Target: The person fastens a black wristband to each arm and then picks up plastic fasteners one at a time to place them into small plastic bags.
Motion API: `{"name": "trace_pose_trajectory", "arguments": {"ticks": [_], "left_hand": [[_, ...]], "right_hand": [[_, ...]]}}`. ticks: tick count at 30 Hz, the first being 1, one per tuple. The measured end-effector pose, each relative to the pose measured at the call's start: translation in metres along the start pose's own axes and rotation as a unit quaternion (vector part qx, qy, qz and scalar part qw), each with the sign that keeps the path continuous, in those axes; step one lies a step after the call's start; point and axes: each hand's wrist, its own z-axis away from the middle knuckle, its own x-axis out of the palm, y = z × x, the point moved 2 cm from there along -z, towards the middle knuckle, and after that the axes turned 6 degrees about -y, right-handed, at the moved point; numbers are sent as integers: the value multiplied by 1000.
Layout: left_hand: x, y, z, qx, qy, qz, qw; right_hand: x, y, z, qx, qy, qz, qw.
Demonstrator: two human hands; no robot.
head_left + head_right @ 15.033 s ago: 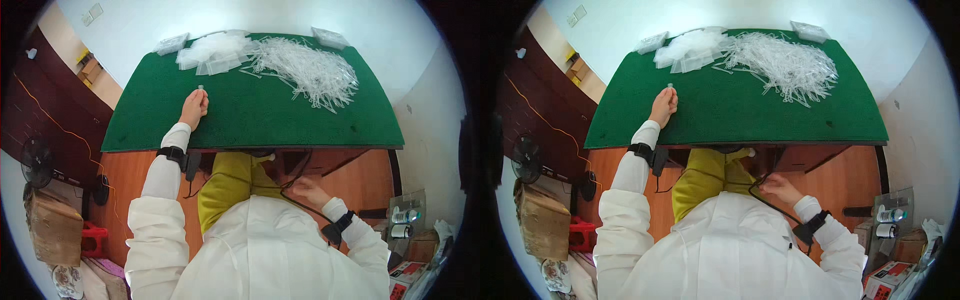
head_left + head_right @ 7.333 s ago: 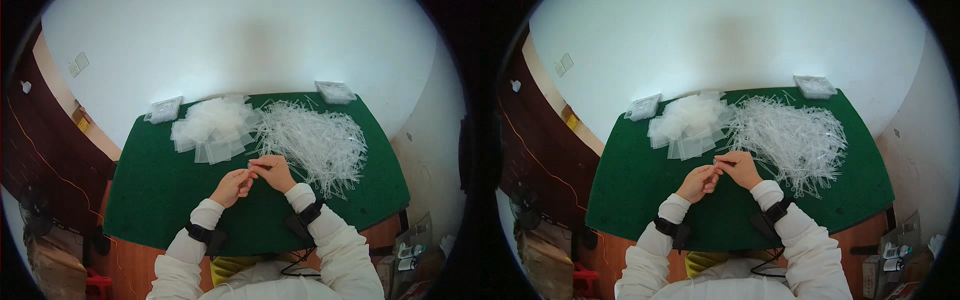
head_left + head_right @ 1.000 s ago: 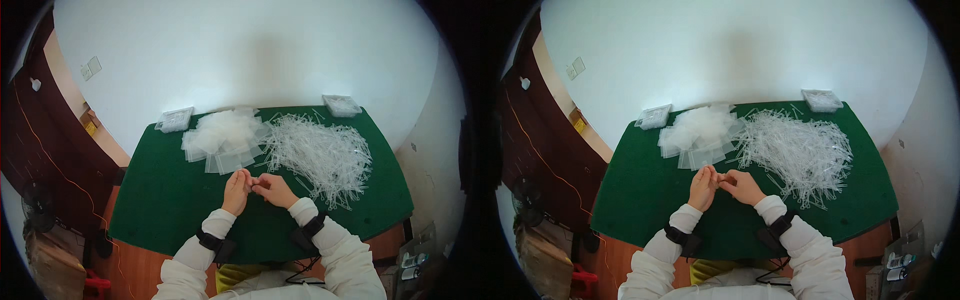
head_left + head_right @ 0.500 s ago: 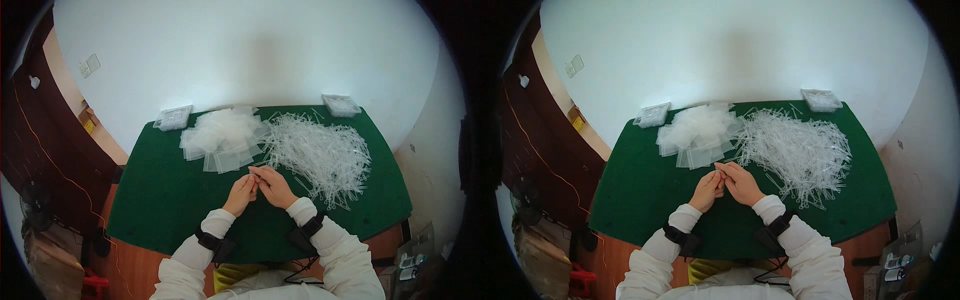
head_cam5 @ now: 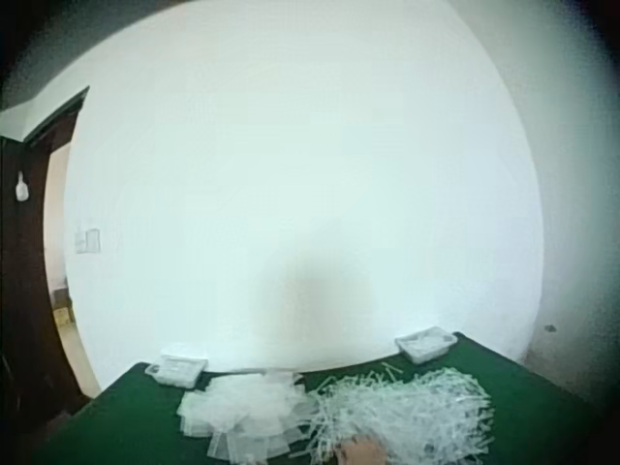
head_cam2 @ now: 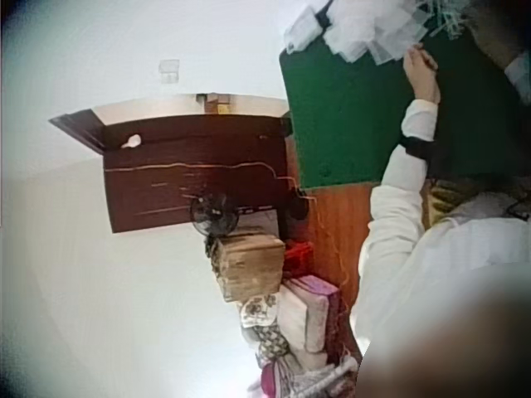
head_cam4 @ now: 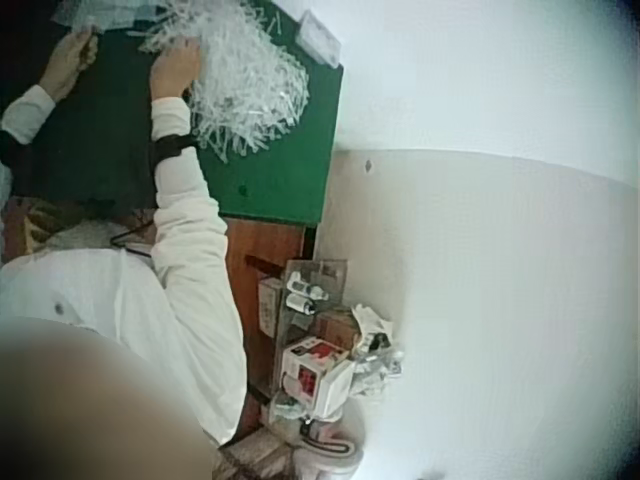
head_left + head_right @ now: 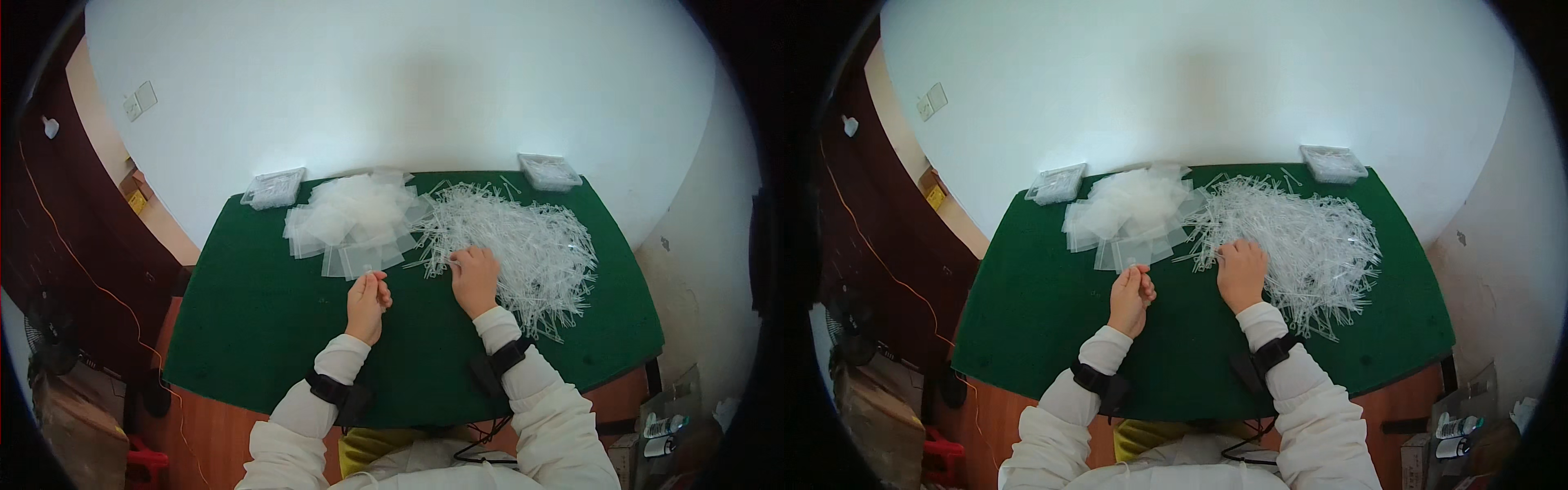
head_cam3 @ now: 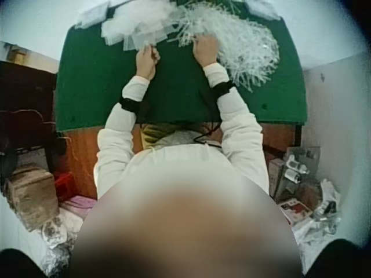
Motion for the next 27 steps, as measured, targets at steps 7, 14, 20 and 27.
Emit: {"name": "trace_pose_trajectory", "arguments": {"ticks": [7, 14, 20, 27], "left_hand": [[-2, -2, 1, -5, -35, 6, 999], [1, -2, 3, -51, -47, -19, 997], [2, 1, 4, -87, -36, -45, 995], [2, 3, 2, -1, -15, -33, 999]], "right_hand": [[7, 6, 4, 30, -55, 69, 996], [5, -2, 0, -12, -50, -3, 999], [7, -26, 6, -59, -108, -315, 941], [16, -27, 10, -21, -230, -443, 866]]}}
